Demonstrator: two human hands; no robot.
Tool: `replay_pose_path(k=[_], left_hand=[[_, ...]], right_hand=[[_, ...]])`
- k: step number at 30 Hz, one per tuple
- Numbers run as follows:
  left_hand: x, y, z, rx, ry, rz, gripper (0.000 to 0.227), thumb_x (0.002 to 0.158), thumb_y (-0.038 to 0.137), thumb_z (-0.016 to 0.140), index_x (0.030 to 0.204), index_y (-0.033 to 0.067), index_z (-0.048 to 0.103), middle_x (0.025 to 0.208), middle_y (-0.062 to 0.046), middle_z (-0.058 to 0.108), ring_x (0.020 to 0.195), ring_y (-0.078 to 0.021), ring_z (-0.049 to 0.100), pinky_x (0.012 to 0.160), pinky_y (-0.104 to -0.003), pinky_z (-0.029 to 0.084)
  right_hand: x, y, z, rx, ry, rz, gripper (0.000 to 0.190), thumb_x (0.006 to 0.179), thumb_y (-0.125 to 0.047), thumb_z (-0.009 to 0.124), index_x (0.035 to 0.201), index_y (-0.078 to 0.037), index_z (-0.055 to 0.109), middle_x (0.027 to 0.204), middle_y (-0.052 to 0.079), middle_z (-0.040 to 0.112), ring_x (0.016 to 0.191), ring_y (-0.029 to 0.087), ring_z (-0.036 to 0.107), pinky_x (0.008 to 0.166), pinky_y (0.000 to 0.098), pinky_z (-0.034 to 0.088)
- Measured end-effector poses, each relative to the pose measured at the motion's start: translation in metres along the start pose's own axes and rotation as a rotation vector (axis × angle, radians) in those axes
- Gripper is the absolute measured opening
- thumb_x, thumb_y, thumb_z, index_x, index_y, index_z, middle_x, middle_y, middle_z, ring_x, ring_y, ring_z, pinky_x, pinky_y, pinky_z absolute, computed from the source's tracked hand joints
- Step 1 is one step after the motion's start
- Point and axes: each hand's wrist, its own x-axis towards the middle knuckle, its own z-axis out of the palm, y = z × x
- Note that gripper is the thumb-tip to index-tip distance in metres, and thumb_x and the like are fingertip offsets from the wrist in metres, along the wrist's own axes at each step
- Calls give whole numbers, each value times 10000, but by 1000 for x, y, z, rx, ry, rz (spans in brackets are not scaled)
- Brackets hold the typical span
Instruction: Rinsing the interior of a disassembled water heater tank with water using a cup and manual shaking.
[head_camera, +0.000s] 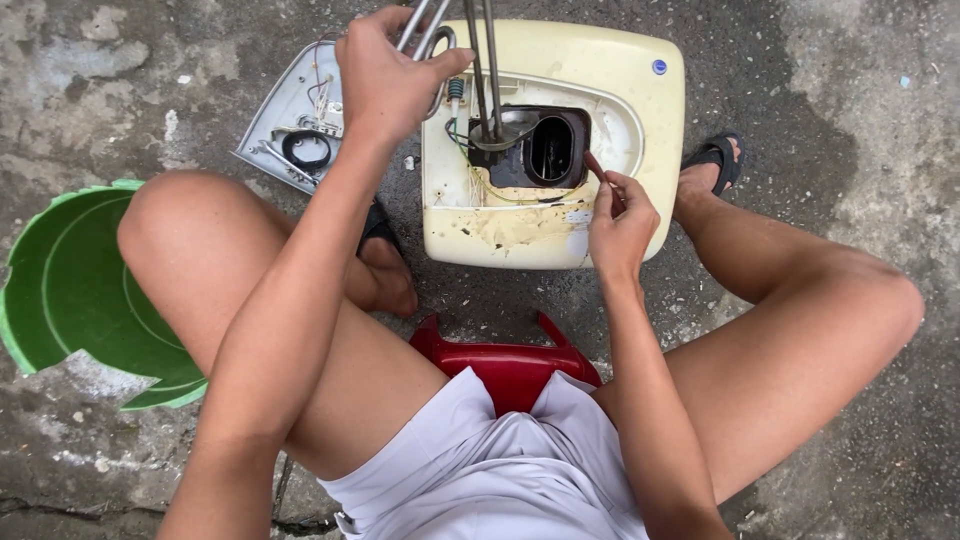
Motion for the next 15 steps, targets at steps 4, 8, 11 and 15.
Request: replay_pose_path(k=[4,8,11,15], left_hand=[[3,5,4,-3,-67,-339,408,732,285,970,1010,71,762,856,-27,776,559,-107,689,436,-251,659],[6,6,1,-3,-155,-556,443,712,216,951,1072,57,747,916,-39,790,583,-119,722,378,-225,664],[10,7,5,-20,-228,-673,321,734,182,927,985,80,754,898,-16,778,591,-100,663,388,-221,649],[21,-14,11,-38,-277,-673,670,713,202,933,1286,13,643,1091,-47,766,532,-154,694,391,-228,667]], right_hand=[[5,-3,1,-121,-56,-120,300,986,-3,601,1271,75,655,1068,176,667,917,268,684,852,351,609],[13,19,23,-376,-6,-264,301,1021,-53,598,1284,65,684,943,125,584,706,263,601,601,408,522],[19,16,34,-539,77,-420,223,1000,-87,610,1142,23,742,843,86,591,615,230,552,446,386,405],[13,15,33,-664,-108,-382,170,974,-113,642,1045,-5,753,822,94,653,673,282,605,415,437,434]])
